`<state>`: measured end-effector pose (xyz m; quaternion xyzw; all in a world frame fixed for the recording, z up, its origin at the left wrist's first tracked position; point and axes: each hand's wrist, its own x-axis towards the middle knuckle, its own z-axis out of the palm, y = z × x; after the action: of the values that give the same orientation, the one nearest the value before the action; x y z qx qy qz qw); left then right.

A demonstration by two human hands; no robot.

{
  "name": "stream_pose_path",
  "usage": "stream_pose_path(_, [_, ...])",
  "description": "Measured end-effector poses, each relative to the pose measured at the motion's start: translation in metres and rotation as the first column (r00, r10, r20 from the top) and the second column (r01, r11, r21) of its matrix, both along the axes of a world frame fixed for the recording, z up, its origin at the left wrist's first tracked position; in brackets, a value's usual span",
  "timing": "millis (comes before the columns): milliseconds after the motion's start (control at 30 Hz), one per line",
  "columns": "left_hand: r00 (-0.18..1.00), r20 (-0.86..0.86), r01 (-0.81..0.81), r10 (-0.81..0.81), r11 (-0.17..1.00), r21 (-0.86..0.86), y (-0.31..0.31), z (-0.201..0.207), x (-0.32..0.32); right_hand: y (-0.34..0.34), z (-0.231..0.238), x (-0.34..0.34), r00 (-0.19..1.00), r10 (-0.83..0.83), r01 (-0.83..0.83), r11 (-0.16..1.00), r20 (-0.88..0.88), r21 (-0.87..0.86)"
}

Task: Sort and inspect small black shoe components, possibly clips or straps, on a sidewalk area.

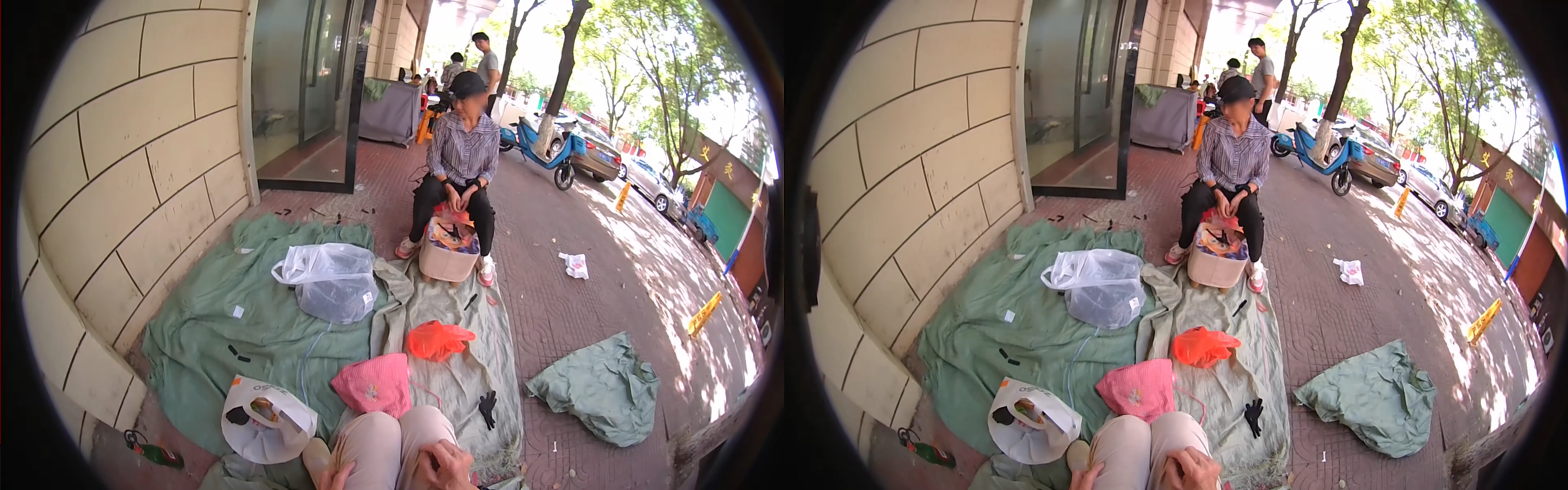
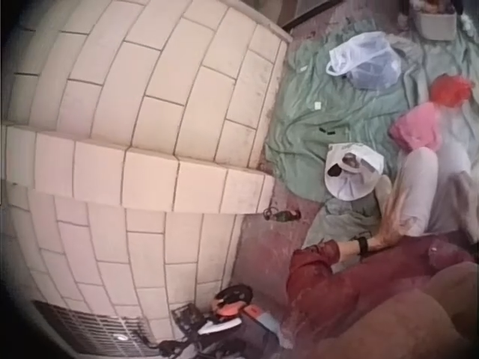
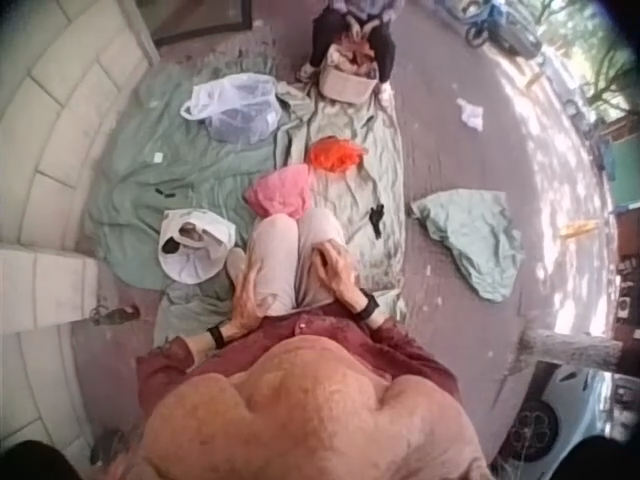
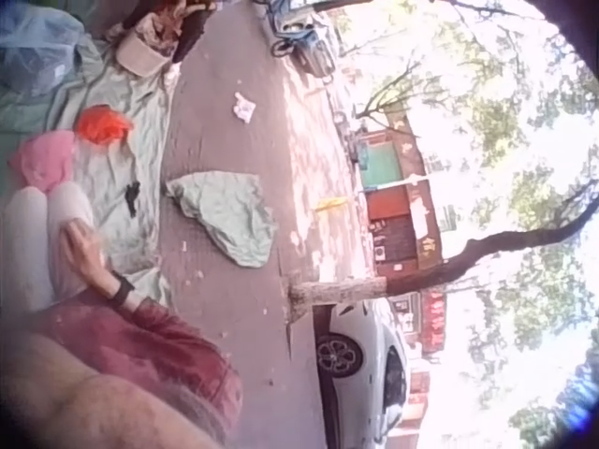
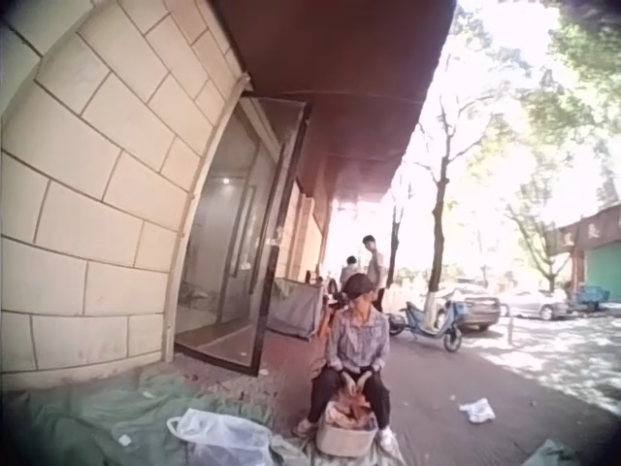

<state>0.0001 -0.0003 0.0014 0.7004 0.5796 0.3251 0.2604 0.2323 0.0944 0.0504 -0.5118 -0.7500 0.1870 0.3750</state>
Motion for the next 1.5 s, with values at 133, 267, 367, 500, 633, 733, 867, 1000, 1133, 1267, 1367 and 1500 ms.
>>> stream_pose_path(133, [0.999,0.043,0.022,-0.02,0.998,-0.058,0.002,0.002,0.001,0.001,0.0,0.002,0.999,0.002,-0.001,1.0,-0.032,0.026])
stream_pose_path(267, [0.999,0.037,0.012,-0.01,0.998,-0.054,0.001,0.003,0.003,0.004,0.0,0.006,0.998,0.03,-0.028,0.998,-0.049,0.053])
stream_pose_path(367, [0.995,0.097,0.011,-0.004,0.997,-0.072,0.002,0.005,0.004,0.004,0.002,0.006,0.997,0.044,-0.038,0.996,-0.066,0.085])
stream_pose_path(500, [0.996,0.093,0.021,-0.014,0.997,-0.074,0.002,0.006,0.004,0.003,-0.002,0.007,0.996,0.033,-0.028,0.998,-0.086,0.057])
stream_pose_path(633, [0.996,0.089,0.001,0.007,0.996,-0.09,-0.001,0.01,0.006,0.002,-0.005,0.007,0.997,0.031,-0.025,0.997,-0.076,0.078])
stream_pose_path(733, [0.998,0.057,0.0,0.005,0.997,-0.083,0.0,0.012,0.007,0.001,-0.005,0.008,0.998,0.005,0.001,0.996,-0.062,0.095])
stream_pose_path(867, [0.998,0.066,-0.004,0.012,0.992,-0.126,0.0,0.014,0.009,0.011,-0.017,0.009,1.0,-0.007,0.013,0.978,-0.03,0.207])
stream_pose_path(1000, [0.995,0.095,0.002,0.011,0.991,-0.134,0.001,0.016,0.009,0.011,-0.014,0.009,1.0,-0.001,0.0,0.981,0.004,0.193])
stream_pose_path(1133, [0.992,0.123,0.007,0.01,0.991,-0.134,0.001,0.017,0.01,0.011,-0.011,0.009,1.0,0.009,-0.007,0.982,-0.007,0.188])
stream_pose_path(1267, [0.993,0.119,-0.007,0.022,0.992,-0.128,-0.001,0.01,0.009,0.011,-0.011,0.008,0.999,0.019,-0.012,0.981,-0.031,0.192])
stream_pose_path(1367, [0.992,0.126,-0.002,0.019,0.991,-0.135,-0.001,0.009,0.008,0.011,-0.012,0.009,1.0,0.015,-0.012,0.98,-0.014,0.197])
stream_pose_path(1500, [0.994,0.105,-0.003,0.017,0.992,-0.126,0.0,0.014,0.009,0.011,-0.013,0.008,1.0,0.012,-0.009,0.978,-0.016,0.206])
